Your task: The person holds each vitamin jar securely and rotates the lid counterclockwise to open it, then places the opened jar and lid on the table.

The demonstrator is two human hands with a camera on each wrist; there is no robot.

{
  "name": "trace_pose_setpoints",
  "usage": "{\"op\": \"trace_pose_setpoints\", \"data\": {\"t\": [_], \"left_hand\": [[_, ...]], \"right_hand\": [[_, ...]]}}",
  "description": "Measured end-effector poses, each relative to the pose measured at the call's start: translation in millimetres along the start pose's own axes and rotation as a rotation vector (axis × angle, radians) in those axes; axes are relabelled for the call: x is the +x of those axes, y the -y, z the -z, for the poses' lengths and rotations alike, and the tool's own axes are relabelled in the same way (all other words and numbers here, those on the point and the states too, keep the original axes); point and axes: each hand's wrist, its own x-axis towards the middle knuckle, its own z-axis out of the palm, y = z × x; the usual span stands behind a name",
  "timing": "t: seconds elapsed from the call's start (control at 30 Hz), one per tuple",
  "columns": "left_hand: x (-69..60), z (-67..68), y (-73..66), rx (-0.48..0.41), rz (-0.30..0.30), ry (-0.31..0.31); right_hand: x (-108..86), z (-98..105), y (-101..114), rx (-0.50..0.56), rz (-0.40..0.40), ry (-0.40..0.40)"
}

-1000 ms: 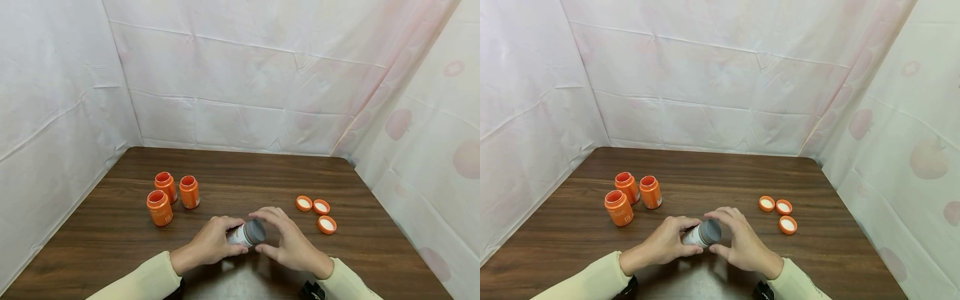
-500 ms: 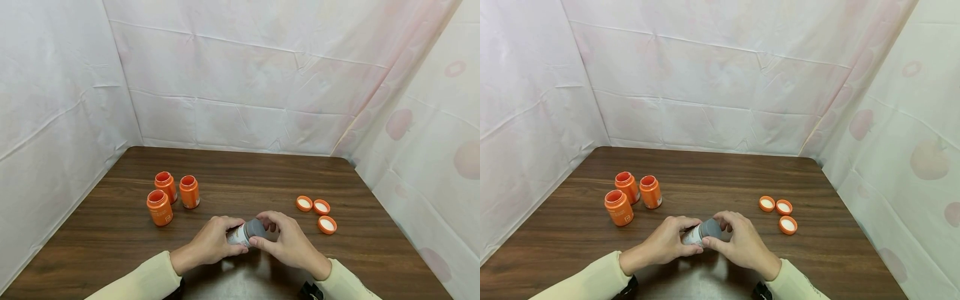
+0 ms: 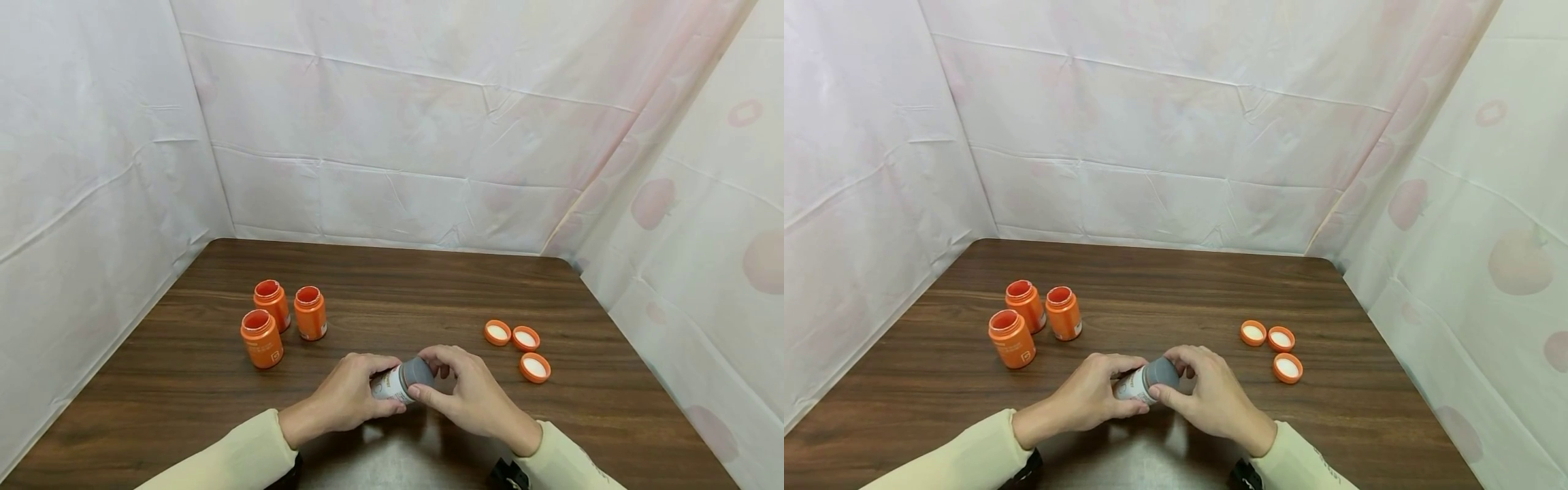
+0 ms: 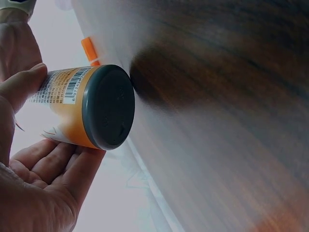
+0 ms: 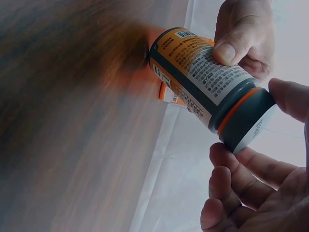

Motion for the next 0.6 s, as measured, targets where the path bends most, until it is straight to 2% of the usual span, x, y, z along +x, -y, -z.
{"op": "trace_pose_setpoints", "data": {"t": [0.23, 0.6], "left_hand": [[-0.1, 0.3, 0.5, 0.009, -0.003, -0.005], [-0.4, 1.5, 0.0, 0.014, -0.009, -0.002]], "right_hand": [[0.4, 2.4, -1.0, -0.011, 0.081, 0.008], [1.4, 8.4, -0.6, 0.034, 0.191, 0.061]]}}
